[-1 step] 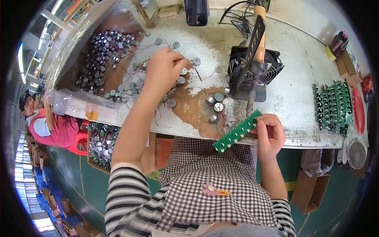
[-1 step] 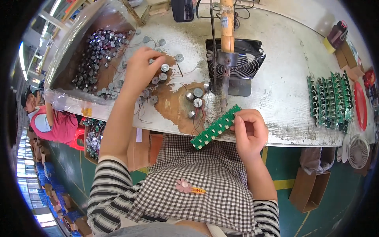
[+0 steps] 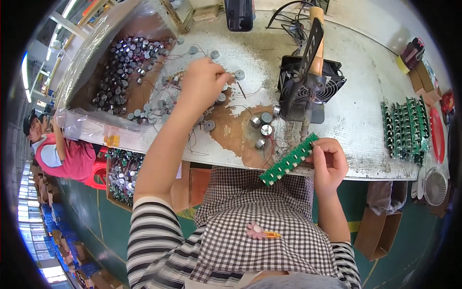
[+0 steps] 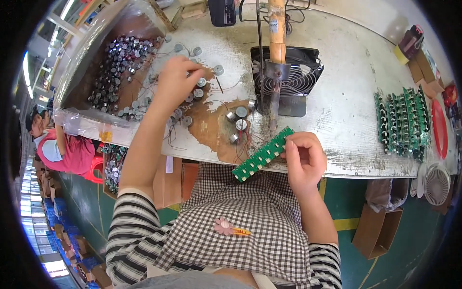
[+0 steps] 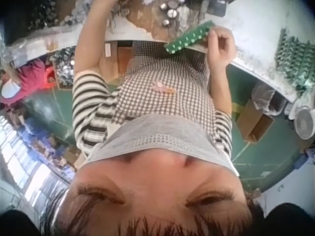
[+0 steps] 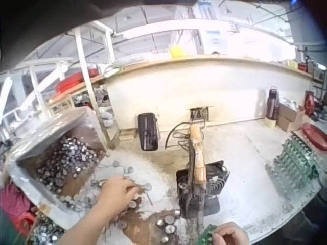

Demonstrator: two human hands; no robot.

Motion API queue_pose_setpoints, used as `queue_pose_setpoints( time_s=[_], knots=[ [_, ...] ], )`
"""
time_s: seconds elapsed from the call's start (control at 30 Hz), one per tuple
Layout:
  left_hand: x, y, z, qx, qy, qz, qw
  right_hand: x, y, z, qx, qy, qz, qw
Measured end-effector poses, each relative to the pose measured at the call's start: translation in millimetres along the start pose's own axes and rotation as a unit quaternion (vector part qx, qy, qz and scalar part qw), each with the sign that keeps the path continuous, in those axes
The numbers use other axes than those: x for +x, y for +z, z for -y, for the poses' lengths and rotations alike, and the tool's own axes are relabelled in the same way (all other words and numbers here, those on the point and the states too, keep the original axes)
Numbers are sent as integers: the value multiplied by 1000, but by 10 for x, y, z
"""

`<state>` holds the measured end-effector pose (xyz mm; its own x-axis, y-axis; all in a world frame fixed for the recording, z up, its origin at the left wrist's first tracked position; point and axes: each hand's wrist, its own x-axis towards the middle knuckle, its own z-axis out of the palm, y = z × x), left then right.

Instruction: The person connects small wired components to a circuit board by hand, repeatedly picking the components from the table and attaching their wires to the board.

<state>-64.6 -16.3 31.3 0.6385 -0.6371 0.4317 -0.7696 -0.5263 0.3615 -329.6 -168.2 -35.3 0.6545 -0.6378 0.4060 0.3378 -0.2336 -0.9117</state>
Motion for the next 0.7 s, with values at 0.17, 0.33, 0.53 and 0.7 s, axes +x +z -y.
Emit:
queue_pose_setpoints(
  time_s=[0.17,0.33,0.53,0.7],
  knots=[
    [124,318,-32,337,51,121,932,-16,-27,-56,0,15,3,1000],
    [208,486,-183,332,93,144,928,-74,-66,-82,-11,13,-3,1000],
    [1,188,-109,204,52,-2,978,-83,-2,-35,-15,6,5,1000],
    [-452,-44,-257,-203,-72,-78,973,-78,4,-21,-22,-3,5,1000]
  ],
)
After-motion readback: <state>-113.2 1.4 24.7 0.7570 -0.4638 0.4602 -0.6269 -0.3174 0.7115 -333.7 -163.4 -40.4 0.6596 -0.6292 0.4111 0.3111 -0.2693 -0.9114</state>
